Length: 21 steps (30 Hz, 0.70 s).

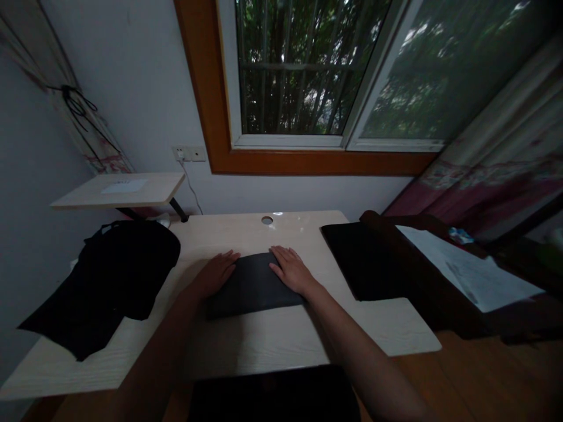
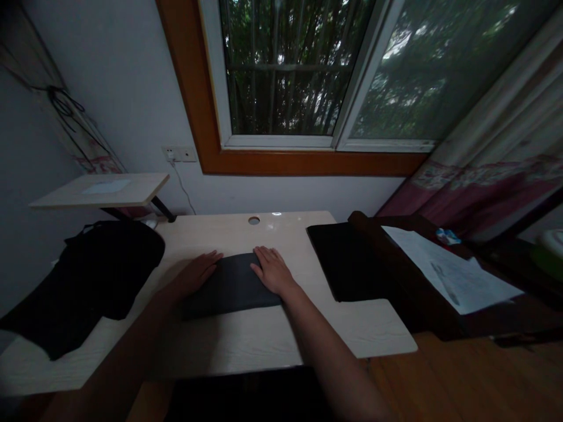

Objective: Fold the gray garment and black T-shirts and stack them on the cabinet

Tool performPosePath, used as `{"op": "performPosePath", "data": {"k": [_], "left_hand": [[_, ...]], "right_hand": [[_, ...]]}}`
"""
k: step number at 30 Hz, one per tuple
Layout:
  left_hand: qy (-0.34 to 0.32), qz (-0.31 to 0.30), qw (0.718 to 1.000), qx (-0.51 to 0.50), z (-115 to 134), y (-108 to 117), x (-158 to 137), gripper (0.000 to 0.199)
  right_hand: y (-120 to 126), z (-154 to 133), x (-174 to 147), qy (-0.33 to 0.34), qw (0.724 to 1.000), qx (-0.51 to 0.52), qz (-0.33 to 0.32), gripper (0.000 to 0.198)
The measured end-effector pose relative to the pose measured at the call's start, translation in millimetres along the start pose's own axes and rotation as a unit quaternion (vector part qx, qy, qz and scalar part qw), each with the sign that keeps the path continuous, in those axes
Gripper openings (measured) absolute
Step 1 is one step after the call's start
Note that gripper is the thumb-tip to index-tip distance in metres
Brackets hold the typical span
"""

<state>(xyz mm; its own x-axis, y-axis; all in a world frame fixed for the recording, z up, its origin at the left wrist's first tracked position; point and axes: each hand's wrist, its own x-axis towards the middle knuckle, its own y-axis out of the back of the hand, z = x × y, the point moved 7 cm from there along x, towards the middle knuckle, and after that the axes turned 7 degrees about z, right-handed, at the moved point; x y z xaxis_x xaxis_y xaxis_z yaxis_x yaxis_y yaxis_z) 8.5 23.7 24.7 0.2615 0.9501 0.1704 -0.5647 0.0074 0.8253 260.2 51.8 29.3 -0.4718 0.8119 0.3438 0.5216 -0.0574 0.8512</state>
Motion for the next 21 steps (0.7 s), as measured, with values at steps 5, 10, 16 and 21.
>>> {"op": "performPosePath", "data": {"k": [5, 10, 16, 21], "left_hand": [[0.025, 0.050, 0.998, -0.040, -25.9, 13.1, -14.5, 0.050], [0.057, 0.099, 0.993, -0.031, -49.0, 27.3, -34.7, 0.053], [0.085, 0.189, 0.976, -0.068, -49.1, 51.6, -68.1, 0.052], [0.024, 0.239, 0.970, -0.028, -6.1, 62.3, -96.5, 0.047]], "right_hand": [[5.2, 25.6, -8.1, -0.033, 0.999, 0.013, -0.010, 0.051], [16.1, 59.0, -25.3, -0.073, 0.997, 0.012, -0.006, 0.053], [49.8, 68.5, -58.9, -0.075, 0.994, 0.044, 0.069, 0.052], [76.4, 33.1, -83.6, -0.029, 0.994, 0.058, 0.093, 0.047]]}}
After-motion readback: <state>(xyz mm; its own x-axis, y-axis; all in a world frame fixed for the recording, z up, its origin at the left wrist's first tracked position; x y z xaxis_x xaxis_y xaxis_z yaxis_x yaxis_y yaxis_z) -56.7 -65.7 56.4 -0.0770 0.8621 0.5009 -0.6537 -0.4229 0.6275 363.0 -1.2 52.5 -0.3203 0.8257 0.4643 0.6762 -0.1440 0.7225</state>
